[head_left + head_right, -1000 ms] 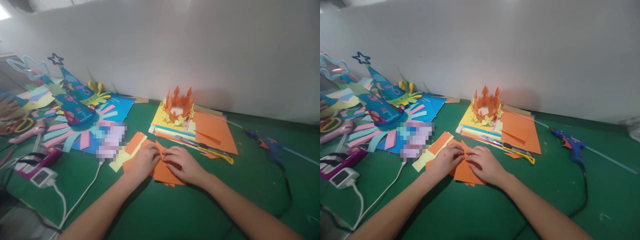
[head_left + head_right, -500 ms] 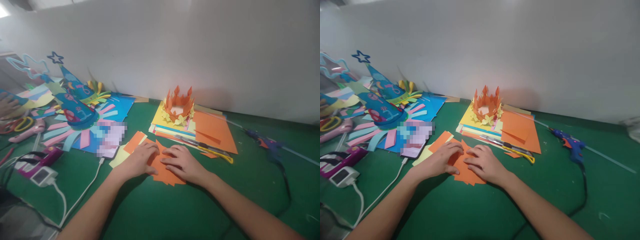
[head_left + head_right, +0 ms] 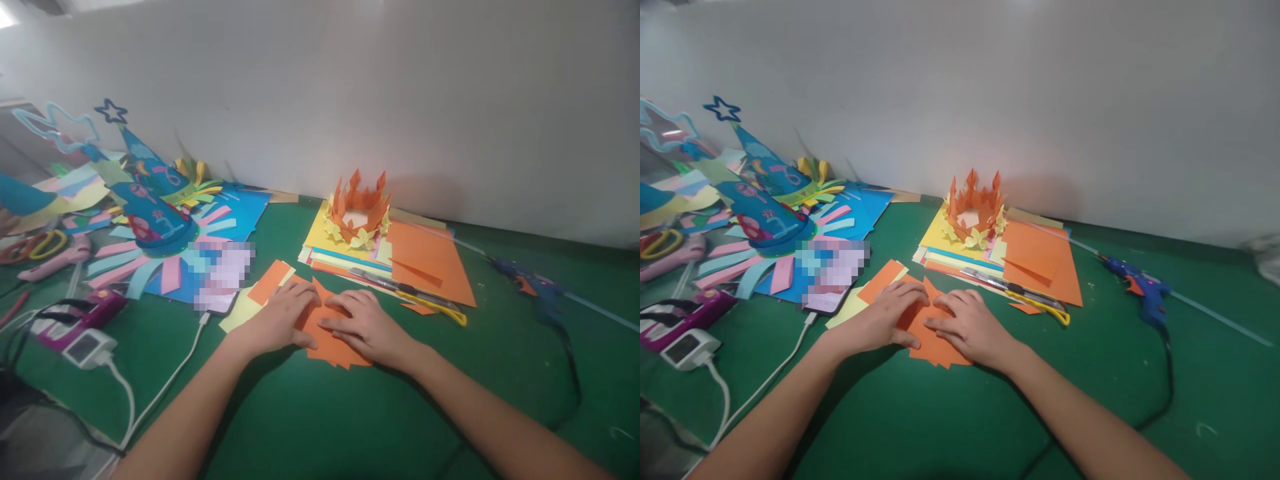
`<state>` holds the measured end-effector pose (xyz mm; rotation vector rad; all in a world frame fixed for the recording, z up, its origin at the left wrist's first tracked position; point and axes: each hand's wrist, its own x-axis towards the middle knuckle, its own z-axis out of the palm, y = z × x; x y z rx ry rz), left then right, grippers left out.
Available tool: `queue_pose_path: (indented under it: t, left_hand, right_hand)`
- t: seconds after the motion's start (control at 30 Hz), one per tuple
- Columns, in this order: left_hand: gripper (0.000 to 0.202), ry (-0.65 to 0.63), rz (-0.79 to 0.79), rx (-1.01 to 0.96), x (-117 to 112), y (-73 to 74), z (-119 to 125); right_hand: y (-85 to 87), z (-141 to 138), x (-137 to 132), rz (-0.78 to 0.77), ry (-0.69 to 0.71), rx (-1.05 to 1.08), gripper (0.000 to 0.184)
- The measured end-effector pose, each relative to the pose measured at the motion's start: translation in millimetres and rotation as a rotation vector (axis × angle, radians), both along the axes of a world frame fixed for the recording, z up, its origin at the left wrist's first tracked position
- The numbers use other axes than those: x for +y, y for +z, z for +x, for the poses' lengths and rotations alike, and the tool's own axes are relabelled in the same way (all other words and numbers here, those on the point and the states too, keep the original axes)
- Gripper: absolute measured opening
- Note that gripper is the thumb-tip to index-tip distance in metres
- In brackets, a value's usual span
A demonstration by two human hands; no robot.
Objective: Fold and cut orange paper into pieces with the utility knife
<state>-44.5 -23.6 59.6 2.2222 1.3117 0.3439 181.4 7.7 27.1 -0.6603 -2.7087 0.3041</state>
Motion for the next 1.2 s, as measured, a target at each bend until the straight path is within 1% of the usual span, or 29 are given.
queue_pose_path:
  t: [0.27,0.73,0.8,0.9,0.97,1.1,1.2]
  left_hand:
    - [0.054,-0.038,-0.008,-0.021,4,-4.9,-6]
    - [0.057,-0.028,-0.014,-0.020,5,-4.9,-7]
    - [0.050,-0.022,0.011,-0.023,6,-5.2,-5]
    - [0.025,0.026,0.058,0.016,7,-6.6,1]
    - [0.018,0.072,0.089,0.051,8,-8.1,5]
    - [0.034,0.122,0.117,0.057,10,-12.3,6]
    - [0.039,0.122,0.118,0.058,11,-14.9,4]
  right_hand:
    - [-1.6,0,-1,0.011,0.006,-0.022,0.028]
    - [-0.1,-1,-1,0.038,0.007,-0.021,0.026]
    - [0.3,-2,-1,0.036,-0.002,-0.021,0.026]
    - [1.3,-2,-3,0.023,-0.011,-0.027,0.027]
    - [2.4,-2,-4,0.004,-0.017,-0.030,0.027]
    - [7.1,-4,-6,-0.049,-0.036,-0.024,0.025]
    - [11.9,-6,-7,-0.095,-0.055,-0.012,0.026]
